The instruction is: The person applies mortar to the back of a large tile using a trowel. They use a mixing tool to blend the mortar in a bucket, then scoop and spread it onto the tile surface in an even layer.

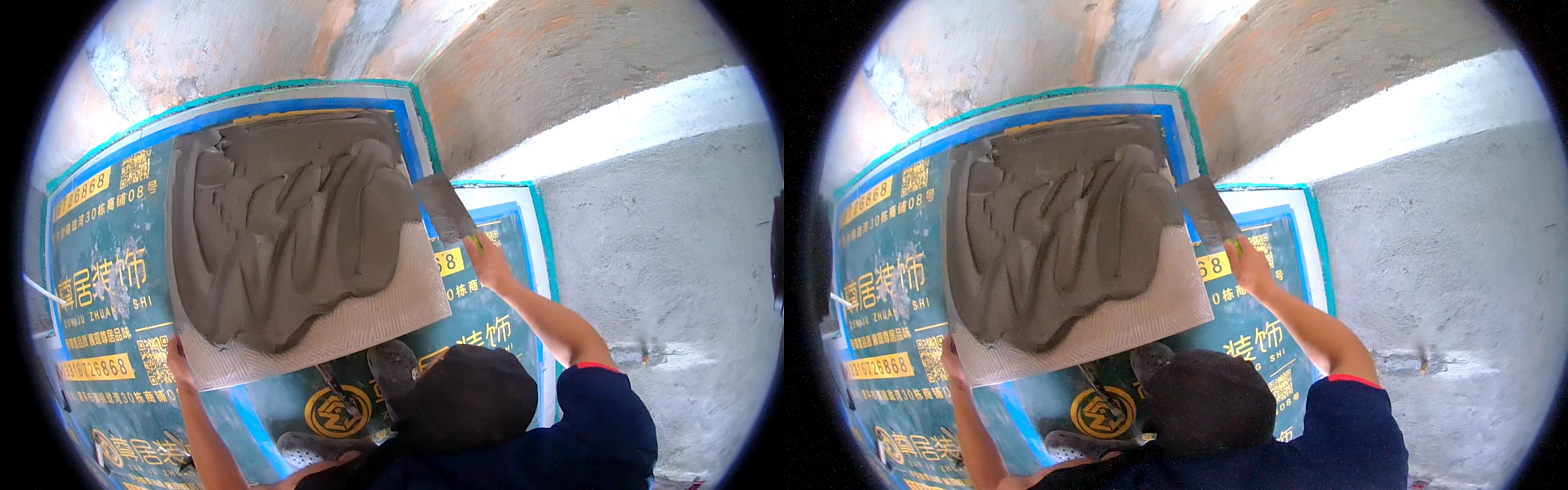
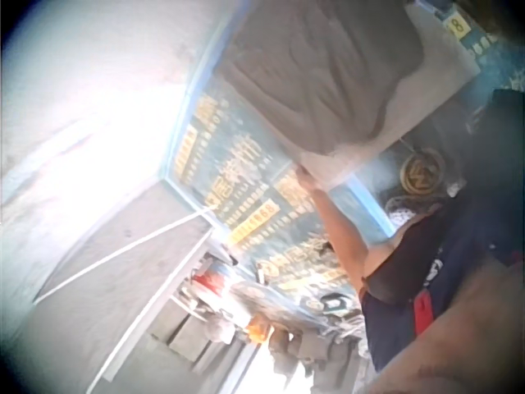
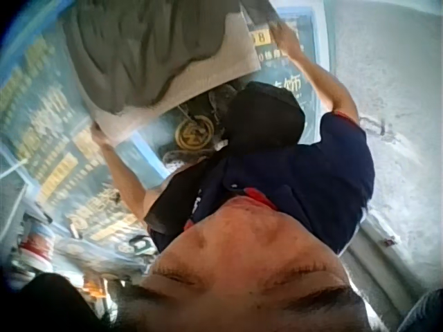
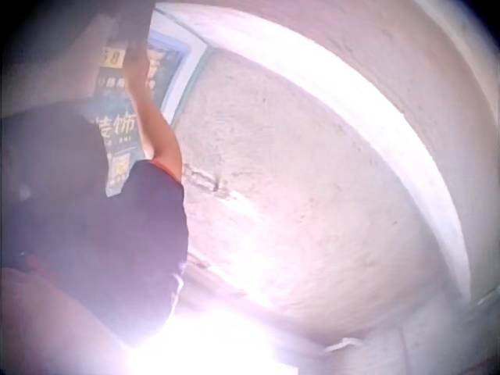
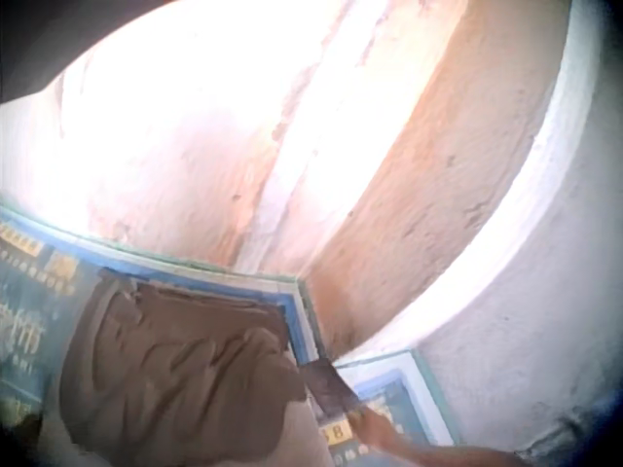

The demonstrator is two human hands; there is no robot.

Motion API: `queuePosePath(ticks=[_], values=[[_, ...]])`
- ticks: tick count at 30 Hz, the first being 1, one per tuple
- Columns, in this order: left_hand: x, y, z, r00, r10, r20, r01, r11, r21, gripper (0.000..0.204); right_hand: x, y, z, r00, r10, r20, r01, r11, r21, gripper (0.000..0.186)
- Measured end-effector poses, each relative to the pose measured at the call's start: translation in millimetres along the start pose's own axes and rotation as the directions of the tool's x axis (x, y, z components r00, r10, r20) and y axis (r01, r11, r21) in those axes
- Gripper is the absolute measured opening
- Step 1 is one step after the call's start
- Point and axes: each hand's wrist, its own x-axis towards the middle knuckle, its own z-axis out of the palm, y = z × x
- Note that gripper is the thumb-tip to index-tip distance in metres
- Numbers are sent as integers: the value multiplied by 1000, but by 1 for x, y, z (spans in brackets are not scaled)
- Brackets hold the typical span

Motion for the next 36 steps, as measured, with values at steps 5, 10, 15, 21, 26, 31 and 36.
queuePosePath(ticks=[5,10,15,21,26,31,36], values=[[5,0,-20,998,-55,33,54,998,9,37,-27,-20,-4,897,172,407,-414,650,637,43],[-1,-1,-9,999,43,-19,-39,988,146,37,36,-65,6,880,103,463,-444,522,728,40],[19,-9,-47,997,30,71,-39,991,129,37,65,-52,29,905,169,391,-402,644,651,43],[20,-14,-33,997,-72,20,73,995,-72,36,15,-18,17,898,221,382,-421,688,592,42],[18,-12,-33,996,-89,-4,88,990,-108,35,-12,11,11,960,228,160,-277,848,453,47],[19,-7,-51,994,-23,105,30,997,-65,39,94,-57,-36,952,18,307,-165,873,460,48],[-8,9,17,994,-57,-90,58,998,1,37,171,-82,-44,815,7,579,-240,914,327,45]])
